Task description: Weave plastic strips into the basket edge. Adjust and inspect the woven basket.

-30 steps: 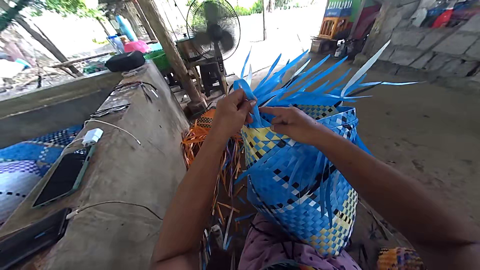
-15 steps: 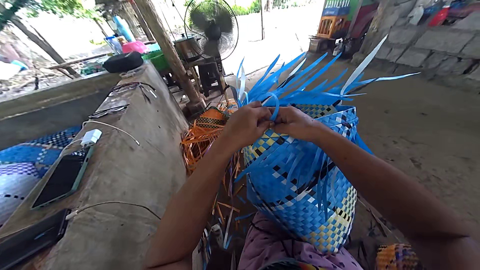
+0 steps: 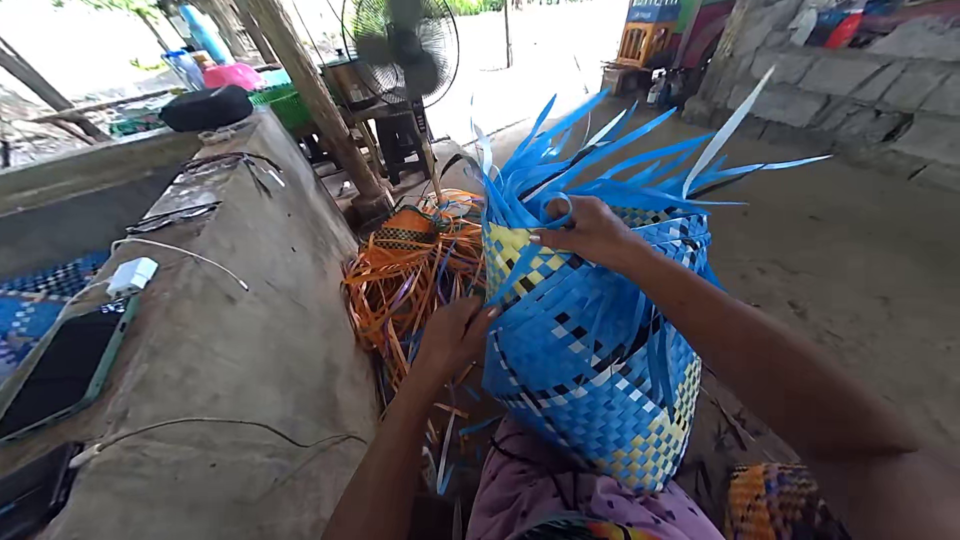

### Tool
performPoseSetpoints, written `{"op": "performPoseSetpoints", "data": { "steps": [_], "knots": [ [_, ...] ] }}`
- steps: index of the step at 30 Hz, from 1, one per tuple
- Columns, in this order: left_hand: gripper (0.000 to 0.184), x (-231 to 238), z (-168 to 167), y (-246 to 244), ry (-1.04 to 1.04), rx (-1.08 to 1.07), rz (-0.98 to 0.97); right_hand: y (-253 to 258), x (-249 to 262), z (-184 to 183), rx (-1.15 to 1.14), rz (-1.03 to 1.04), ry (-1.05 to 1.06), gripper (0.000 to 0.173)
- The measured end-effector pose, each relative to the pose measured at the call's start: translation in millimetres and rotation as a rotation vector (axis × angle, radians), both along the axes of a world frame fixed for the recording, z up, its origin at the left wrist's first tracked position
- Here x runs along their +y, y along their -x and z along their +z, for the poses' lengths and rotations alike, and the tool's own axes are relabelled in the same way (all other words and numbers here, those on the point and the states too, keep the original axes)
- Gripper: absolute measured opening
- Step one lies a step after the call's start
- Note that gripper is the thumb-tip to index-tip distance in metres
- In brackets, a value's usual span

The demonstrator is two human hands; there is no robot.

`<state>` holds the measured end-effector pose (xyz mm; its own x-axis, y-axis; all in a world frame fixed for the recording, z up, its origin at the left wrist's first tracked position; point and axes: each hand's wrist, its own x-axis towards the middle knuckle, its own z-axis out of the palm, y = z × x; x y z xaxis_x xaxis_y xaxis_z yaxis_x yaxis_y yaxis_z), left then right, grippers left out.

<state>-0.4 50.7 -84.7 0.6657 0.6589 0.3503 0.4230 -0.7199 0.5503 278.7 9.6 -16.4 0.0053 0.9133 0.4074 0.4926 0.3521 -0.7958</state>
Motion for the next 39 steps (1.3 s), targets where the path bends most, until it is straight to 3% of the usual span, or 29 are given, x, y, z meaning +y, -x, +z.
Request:
{"op": "performPoseSetpoints", "data": {
  "steps": [4,8,12,13,17,21,34,39],
  "knots": [
    [0.043,15,-50,66,-0.131,-0.087,0.180,-21,-4,-6,-0.040,-0.055,-0.031,0.020],
    [0.035,29,-49,80,-0.163,-0.122,0.171,-8,-3,-4,-0.106,-0.031,-0.051,0.023],
    [0.022,30,-18,54,-0.218,-0.133,0.002,16,-9,-3,-0.427,-0.105,-0.045,0.060],
    [0.018,23,-1,40,-0.236,-0.137,-0.029,25,-10,-3,-0.482,-0.136,-0.054,0.062],
    [0.011,13,58,-6,-0.463,-0.126,-0.178,45,-6,-8,-0.466,-0.163,-0.269,0.035],
    [0.013,17,89,-27,-0.591,-0.118,-0.229,46,-4,-8,-0.399,-0.146,-0.287,0.037],
    [0.013,12,92,-33,-0.598,-0.091,-0.227,38,-5,-6,-0.340,-0.138,-0.189,0.045],
    [0.012,10,102,-39,-0.647,-0.065,-0.220,44,-5,-5,-0.347,-0.117,-0.192,0.040]
  ]
}}
